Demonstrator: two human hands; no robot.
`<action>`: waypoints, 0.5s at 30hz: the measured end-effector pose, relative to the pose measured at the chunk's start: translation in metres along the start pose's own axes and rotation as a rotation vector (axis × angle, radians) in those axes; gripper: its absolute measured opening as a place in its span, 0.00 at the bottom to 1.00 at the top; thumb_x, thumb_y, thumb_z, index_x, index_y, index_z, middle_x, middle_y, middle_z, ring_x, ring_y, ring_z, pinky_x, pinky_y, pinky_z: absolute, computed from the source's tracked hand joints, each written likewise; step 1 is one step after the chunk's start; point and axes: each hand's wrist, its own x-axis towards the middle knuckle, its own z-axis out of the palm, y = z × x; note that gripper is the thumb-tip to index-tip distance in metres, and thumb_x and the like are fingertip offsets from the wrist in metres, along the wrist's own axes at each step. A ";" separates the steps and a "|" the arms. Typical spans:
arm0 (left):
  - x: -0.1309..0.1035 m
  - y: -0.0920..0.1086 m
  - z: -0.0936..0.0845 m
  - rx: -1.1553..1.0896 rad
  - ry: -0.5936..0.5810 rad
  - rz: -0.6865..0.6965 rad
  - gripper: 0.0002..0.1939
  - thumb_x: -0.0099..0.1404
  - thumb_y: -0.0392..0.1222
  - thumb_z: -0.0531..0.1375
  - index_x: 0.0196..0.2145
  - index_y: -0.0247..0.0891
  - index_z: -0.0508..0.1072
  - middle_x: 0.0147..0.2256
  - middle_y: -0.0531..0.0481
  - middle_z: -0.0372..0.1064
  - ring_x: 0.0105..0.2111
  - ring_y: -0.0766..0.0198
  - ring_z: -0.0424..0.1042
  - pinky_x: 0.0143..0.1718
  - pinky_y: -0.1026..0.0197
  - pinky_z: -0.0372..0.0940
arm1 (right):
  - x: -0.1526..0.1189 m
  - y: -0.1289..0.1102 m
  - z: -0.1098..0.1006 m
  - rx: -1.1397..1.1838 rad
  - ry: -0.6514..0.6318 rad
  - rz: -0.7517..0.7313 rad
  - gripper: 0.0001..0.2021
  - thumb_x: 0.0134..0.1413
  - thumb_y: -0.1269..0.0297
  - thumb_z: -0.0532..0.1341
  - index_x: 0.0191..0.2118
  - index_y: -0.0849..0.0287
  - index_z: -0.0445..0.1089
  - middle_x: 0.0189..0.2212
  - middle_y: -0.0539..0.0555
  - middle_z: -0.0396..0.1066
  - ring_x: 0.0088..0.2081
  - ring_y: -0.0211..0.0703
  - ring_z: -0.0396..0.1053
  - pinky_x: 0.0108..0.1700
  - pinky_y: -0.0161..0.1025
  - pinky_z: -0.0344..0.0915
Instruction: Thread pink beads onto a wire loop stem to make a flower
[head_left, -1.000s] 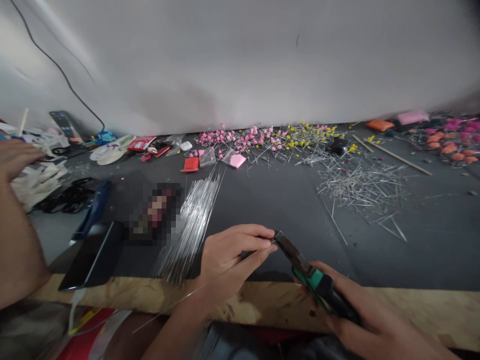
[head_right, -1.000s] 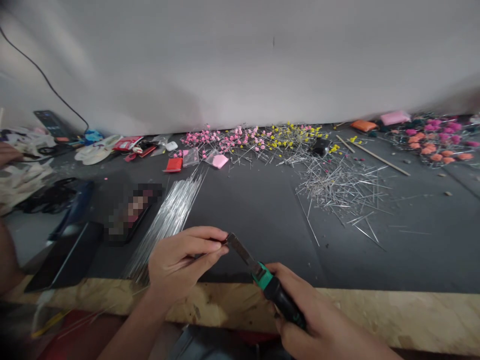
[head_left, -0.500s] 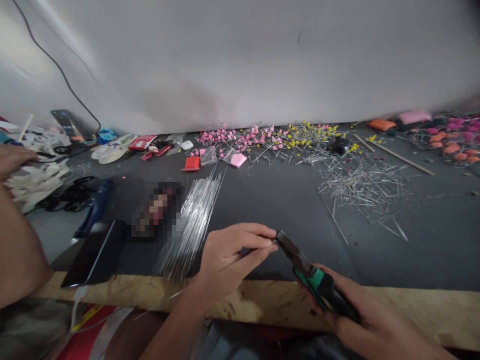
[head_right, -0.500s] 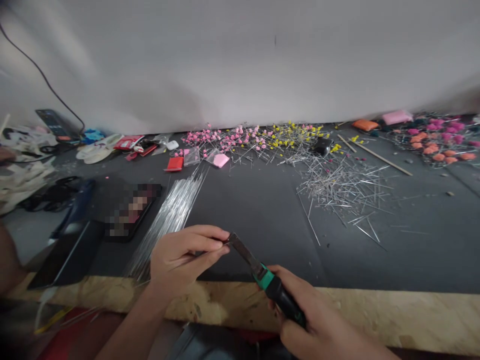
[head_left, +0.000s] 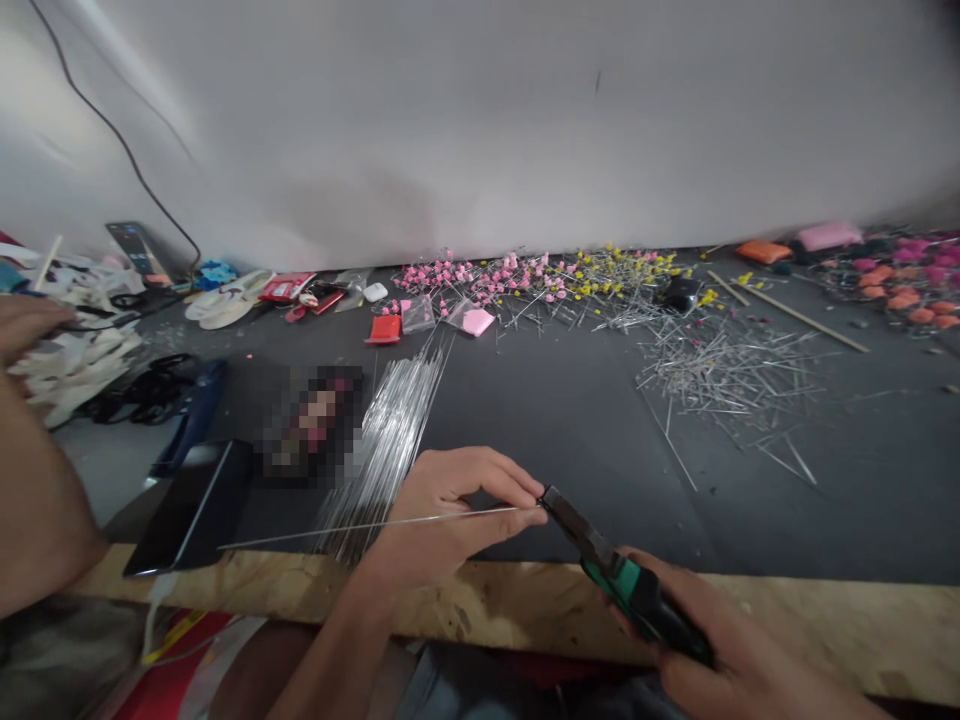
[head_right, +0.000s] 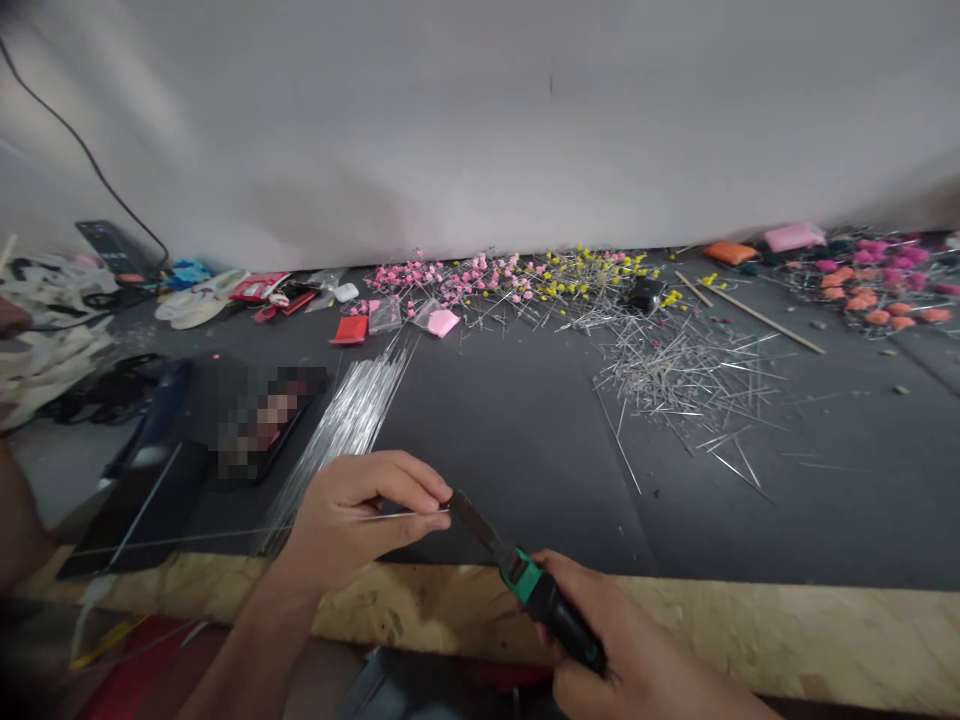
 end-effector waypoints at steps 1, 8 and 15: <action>0.000 0.001 -0.002 -0.015 -0.016 -0.015 0.05 0.51 0.30 0.64 0.26 0.38 0.74 0.29 0.50 0.74 0.29 0.68 0.74 0.30 0.67 0.69 | 0.000 0.000 0.000 -0.010 -0.010 0.003 0.19 0.37 0.74 0.53 0.38 0.58 0.70 0.31 0.51 0.72 0.33 0.42 0.68 0.35 0.34 0.65; 0.002 0.004 -0.009 -0.071 -0.108 -0.193 0.03 0.49 0.34 0.66 0.23 0.35 0.74 0.28 0.49 0.74 0.28 0.68 0.73 0.29 0.67 0.67 | 0.001 0.001 -0.001 -0.067 -0.064 0.008 0.23 0.37 0.75 0.52 0.44 0.57 0.68 0.29 0.49 0.71 0.31 0.41 0.68 0.33 0.32 0.64; 0.003 0.004 -0.016 -0.165 -0.233 -0.292 0.05 0.47 0.35 0.67 0.21 0.34 0.74 0.26 0.49 0.73 0.26 0.68 0.72 0.27 0.68 0.66 | 0.001 0.002 -0.009 -0.093 -0.163 -0.044 0.28 0.38 0.77 0.52 0.50 0.56 0.65 0.38 0.51 0.72 0.39 0.42 0.68 0.39 0.34 0.64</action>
